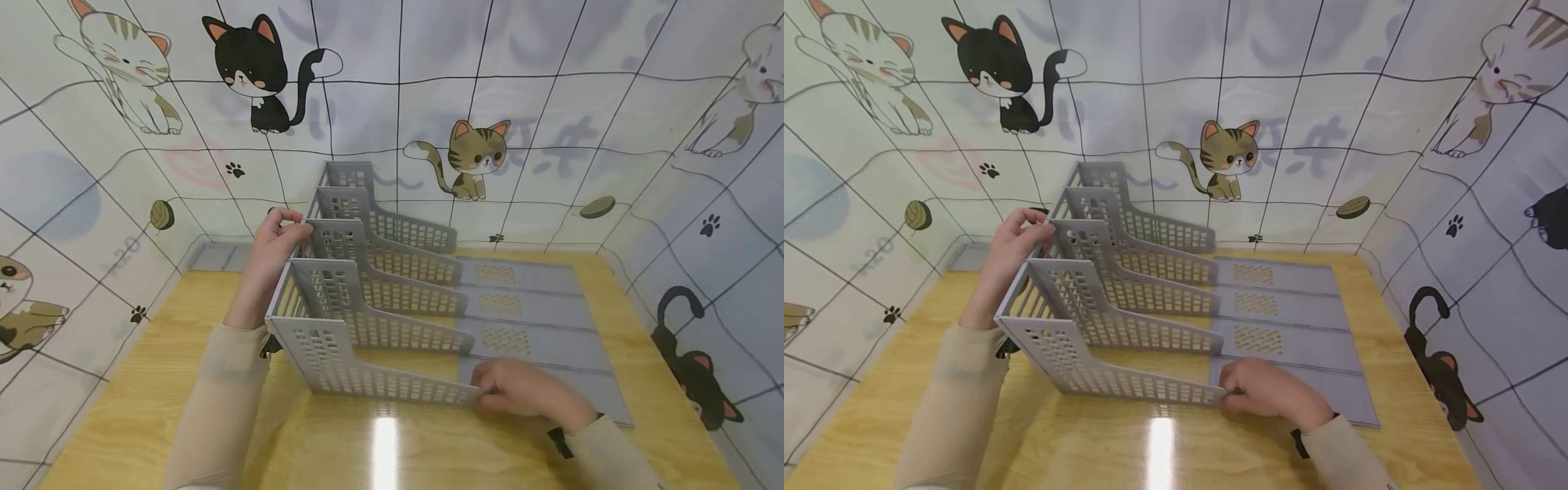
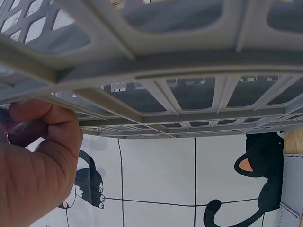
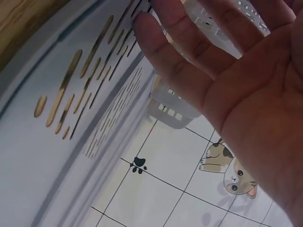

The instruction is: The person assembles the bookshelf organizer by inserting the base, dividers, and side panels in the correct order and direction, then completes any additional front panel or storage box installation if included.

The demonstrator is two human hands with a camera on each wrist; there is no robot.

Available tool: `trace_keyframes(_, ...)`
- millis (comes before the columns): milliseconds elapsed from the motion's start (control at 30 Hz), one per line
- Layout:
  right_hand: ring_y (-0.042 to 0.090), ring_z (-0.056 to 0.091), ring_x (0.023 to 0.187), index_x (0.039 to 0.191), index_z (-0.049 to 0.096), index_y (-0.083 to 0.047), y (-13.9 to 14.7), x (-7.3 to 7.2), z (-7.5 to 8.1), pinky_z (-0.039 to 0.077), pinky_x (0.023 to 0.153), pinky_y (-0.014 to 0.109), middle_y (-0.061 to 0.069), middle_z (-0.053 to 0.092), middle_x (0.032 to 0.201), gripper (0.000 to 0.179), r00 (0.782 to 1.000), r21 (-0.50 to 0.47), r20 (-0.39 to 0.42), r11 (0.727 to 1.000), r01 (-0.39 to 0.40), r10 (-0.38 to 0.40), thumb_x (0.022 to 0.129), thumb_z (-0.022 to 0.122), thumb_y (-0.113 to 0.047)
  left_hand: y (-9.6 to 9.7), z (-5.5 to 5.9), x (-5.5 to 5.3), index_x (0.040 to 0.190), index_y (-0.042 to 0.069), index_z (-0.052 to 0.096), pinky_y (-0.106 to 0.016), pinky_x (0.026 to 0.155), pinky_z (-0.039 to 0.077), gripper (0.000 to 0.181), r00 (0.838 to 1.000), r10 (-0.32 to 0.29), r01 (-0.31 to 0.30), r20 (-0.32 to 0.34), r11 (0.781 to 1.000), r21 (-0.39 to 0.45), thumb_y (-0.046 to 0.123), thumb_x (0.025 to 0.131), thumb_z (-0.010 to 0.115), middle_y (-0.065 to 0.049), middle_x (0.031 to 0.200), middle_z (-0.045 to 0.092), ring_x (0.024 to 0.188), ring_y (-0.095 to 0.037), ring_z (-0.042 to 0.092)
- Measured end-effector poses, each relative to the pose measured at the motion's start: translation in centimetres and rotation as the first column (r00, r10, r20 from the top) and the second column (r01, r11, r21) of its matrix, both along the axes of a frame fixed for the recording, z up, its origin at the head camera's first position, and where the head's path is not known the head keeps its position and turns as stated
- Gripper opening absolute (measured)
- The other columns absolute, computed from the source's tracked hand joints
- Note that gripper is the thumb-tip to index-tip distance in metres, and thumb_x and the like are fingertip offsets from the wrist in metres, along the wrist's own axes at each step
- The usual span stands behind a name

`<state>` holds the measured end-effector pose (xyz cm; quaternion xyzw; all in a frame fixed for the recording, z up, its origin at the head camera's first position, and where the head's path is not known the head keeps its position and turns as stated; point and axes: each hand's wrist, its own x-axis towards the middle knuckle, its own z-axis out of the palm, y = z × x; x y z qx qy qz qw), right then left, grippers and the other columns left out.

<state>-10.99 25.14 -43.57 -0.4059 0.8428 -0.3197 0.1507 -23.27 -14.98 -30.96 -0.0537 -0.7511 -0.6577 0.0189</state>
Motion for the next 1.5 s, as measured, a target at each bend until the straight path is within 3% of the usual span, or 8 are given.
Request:
trace_keyframes(233,-0.007,0.024,0.057,0.06,0.034,-0.016,0.02,0.14,0.76,0.029,0.054,0.014,-0.019,0.024,0.065,0.054,0.999,-0.011,0.004,0.999,0.036,-0.036,0.098,0.072,-0.018,-0.09,0.32,-0.17,0.111,0.013,0.051,-0.022,0.061,0.049,0.012,1.0,-0.003,0.003,-0.006,1.0,-0.017,0.017,0.103,0.058,0.009,0.069,0.061,0.064,-0.007,0.057)
trace_keyframes(467,-0.007,0.024,0.054,0.06,0.035,-0.017,0.27,-0.3,0.73,0.03,0.053,0.014,-0.021,0.024,0.063,0.053,0.998,-0.019,0.037,0.998,0.055,-0.054,0.101,0.068,-0.018,-0.03,0.67,-0.27,0.11,0.013,0.051,-0.022,0.058,0.05,0.011,1.0,-0.016,0.016,-0.008,1.0,0.003,0.017,0.103,0.058,0.008,0.069,0.061,0.061,-0.006,0.056)
trace_keyframes(733,-0.006,0.024,0.054,0.06,0.035,-0.018,0.19,-0.33,0.87,0.03,0.054,0.016,-0.021,0.023,0.061,0.053,0.992,0.019,0.093,0.997,0.081,-0.083,0.101,0.069,-0.024,0.11,0.69,-0.14,0.114,0.012,0.05,-0.022,0.056,0.048,0.015,1.0,-0.016,0.016,0.001,0.999,-0.028,0.019,0.104,0.058,0.008,0.068,0.058,0.059,-0.006,0.054)
trace_keyframes(1233,-0.006,0.023,0.051,0.059,0.038,-0.017,-0.23,0.44,0.75,0.027,0.05,0.014,-0.021,0.023,0.058,0.052,0.986,0.045,0.132,0.994,0.096,-0.101,0.103,0.066,-0.022,-0.29,0.29,-0.23,0.11,0.013,0.051,-0.022,0.059,0.047,0.009,1.0,-0.03,0.03,-0.006,0.999,-0.016,0.016,0.103,0.057,0.009,0.067,0.057,0.061,-0.006,0.051)
trace_keyframes(1500,-0.007,0.023,0.049,0.06,0.037,-0.02,-0.3,0.26,0.63,0.028,0.049,0.015,-0.022,0.024,0.057,0.051,0.991,0.068,0.085,0.993,0.102,-0.107,0.102,0.066,-0.019,-0.2,0.25,-0.3,0.11,0.013,0.05,-0.021,0.056,0.047,0.009,0.999,-0.033,0.033,0.0,0.999,0.0,0.016,0.104,0.056,0.008,0.067,0.058,0.058,-0.005,0.052)
